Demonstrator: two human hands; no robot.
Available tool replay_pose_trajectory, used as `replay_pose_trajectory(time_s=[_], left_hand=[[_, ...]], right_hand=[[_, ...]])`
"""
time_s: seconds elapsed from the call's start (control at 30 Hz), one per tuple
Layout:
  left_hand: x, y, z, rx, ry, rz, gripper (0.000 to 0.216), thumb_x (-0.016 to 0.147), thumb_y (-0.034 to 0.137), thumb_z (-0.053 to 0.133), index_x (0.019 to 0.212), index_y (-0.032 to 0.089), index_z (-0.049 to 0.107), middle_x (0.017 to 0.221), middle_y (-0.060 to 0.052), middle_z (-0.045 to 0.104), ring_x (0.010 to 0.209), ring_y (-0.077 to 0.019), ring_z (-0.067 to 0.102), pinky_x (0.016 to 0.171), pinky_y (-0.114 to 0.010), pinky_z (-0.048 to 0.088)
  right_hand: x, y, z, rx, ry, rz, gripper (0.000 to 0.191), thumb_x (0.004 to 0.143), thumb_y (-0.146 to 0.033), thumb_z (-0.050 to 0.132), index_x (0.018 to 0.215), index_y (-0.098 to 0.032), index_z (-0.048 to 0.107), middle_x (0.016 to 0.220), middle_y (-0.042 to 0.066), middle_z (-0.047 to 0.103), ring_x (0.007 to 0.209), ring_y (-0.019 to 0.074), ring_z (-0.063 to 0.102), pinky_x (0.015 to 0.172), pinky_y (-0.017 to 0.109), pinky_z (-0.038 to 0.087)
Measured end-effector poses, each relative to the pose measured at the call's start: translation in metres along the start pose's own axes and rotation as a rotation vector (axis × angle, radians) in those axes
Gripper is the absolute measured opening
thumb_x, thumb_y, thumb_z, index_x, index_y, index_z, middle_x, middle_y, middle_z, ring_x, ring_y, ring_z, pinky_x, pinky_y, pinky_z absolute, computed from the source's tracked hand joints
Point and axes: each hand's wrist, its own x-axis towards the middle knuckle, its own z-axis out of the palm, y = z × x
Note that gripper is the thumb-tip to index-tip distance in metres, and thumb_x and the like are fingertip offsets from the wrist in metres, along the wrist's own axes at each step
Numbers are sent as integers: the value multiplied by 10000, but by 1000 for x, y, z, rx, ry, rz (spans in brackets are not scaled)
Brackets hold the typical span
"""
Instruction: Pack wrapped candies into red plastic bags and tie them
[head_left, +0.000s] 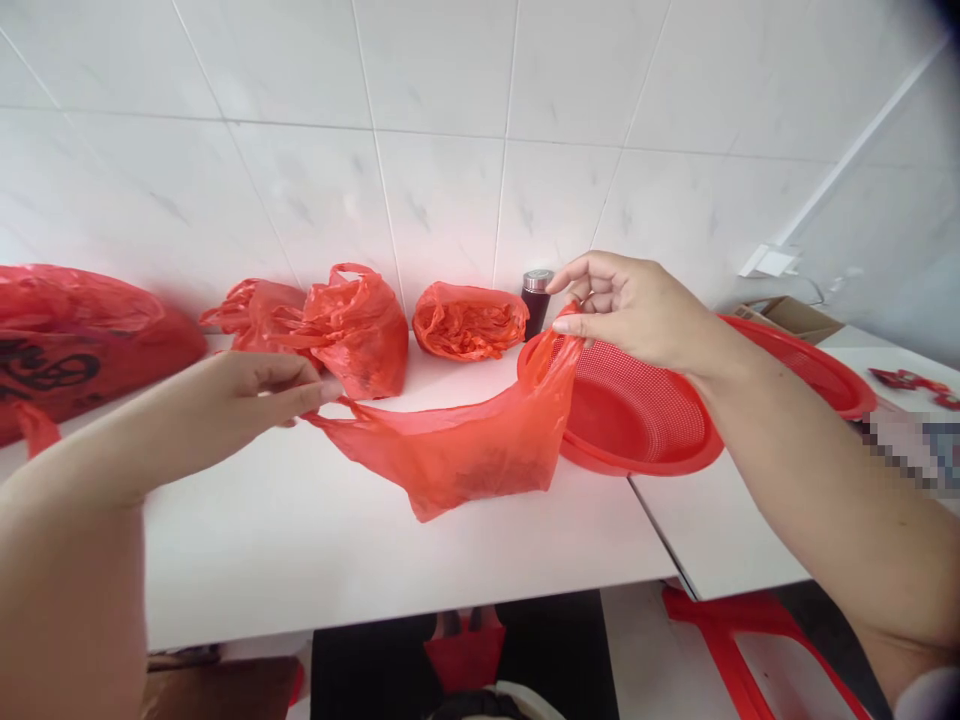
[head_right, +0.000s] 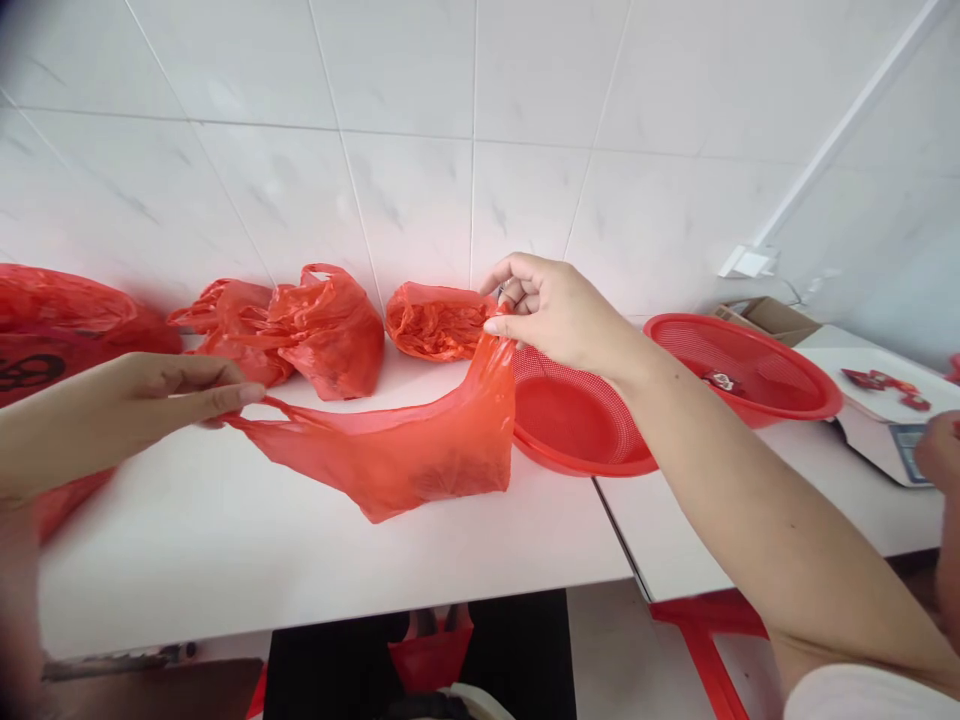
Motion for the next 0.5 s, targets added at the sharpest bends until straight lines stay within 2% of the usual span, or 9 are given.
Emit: replay_pose_trajectory(time_s=[0.1, 0.17, 0.23, 0.27, 0.3, 0.37, 0.4, 0.47, 0.5], left_hand=[[0, 18, 13, -493, -332, 92, 457, 747, 614, 666, 838, 171, 735, 931, -67, 737, 981, -279, 666, 893, -435, 525], [2, 28, 25, -874, -457, 120, 384, 817, 543, 648, 826, 164, 708, 984, -91, 731, 995, -283, 669, 900, -451, 531], [4, 36, 37, -1106, -549, 114, 250, 876, 420, 632, 911, 177, 682, 977, -72, 720, 912, -236, 685, 829, -408, 561], [5, 39, 41, -1141, -573, 107, 202, 897, 361, 619, 1009, 198, 663, 959, -52, 712, 867, -206, 685, 792, -371, 567], [6, 43, 45, -1126, -593, 104, 242, 909, 318, 610, 1133, 227, 623, 927, -32, 703, 829, -179, 680, 760, -336, 565], [6, 50, 51, -1000, -643, 112, 439, 904, 275, 623, 1325, 277, 497, 866, -3, 680, 801, -156, 668, 737, -294, 549], [6, 54, 53, -915, -683, 123, 496, 892, 269, 641, 1355, 282, 465, 848, 3, 669, 800, -153, 660, 739, -285, 542], [5, 61, 58, -768, -771, 150, 450, 850, 280, 691, 1270, 252, 531, 801, 5, 642, 756, -150, 637, 705, -270, 530], [4, 63, 60, -722, -805, 156, 337, 831, 301, 709, 1140, 225, 596, 745, 10, 611, 690, -140, 607, 657, -260, 517]], right_hand=[[6, -2, 1, 25, -2, -3, 269, 711, -120, 752, 964, -188, 688, 807, -11, 614, 660, 112, 612, 578, 236, 521], [9, -8, 5, 51, -26, -26, 266, 704, -111, 759, 949, -182, 686, 802, -11, 609, 649, 110, 604, 569, 239, 519], [13, -16, 11, 85, -54, -60, 258, 706, -98, 755, 938, -184, 680, 793, -16, 600, 631, 101, 591, 547, 228, 507], [15, -20, 15, 98, -68, -78, 253, 710, -92, 749, 933, -186, 675, 789, -20, 593, 625, 95, 584, 536, 220, 498], [18, -25, 20, 104, -82, -94, 248, 717, -88, 742, 931, -189, 669, 788, -23, 586, 623, 90, 577, 527, 212, 489], [22, -36, 35, 99, -130, -121, 236, 742, -93, 722, 945, -193, 655, 800, -24, 580, 635, 87, 573, 528, 207, 481], [24, -42, 44, 95, -163, -135, 227, 758, -99, 709, 956, -193, 648, 808, -23, 578, 645, 88, 573, 537, 210, 482], [28, -54, 65, 105, -232, -180, 208, 788, -107, 681, 969, -195, 631, 813, -24, 571, 676, 91, 573, 576, 221, 491], [29, -59, 75, 127, -259, -212, 201, 798, -114, 674, 974, -198, 622, 814, -26, 565, 701, 94, 575, 606, 228, 498]])
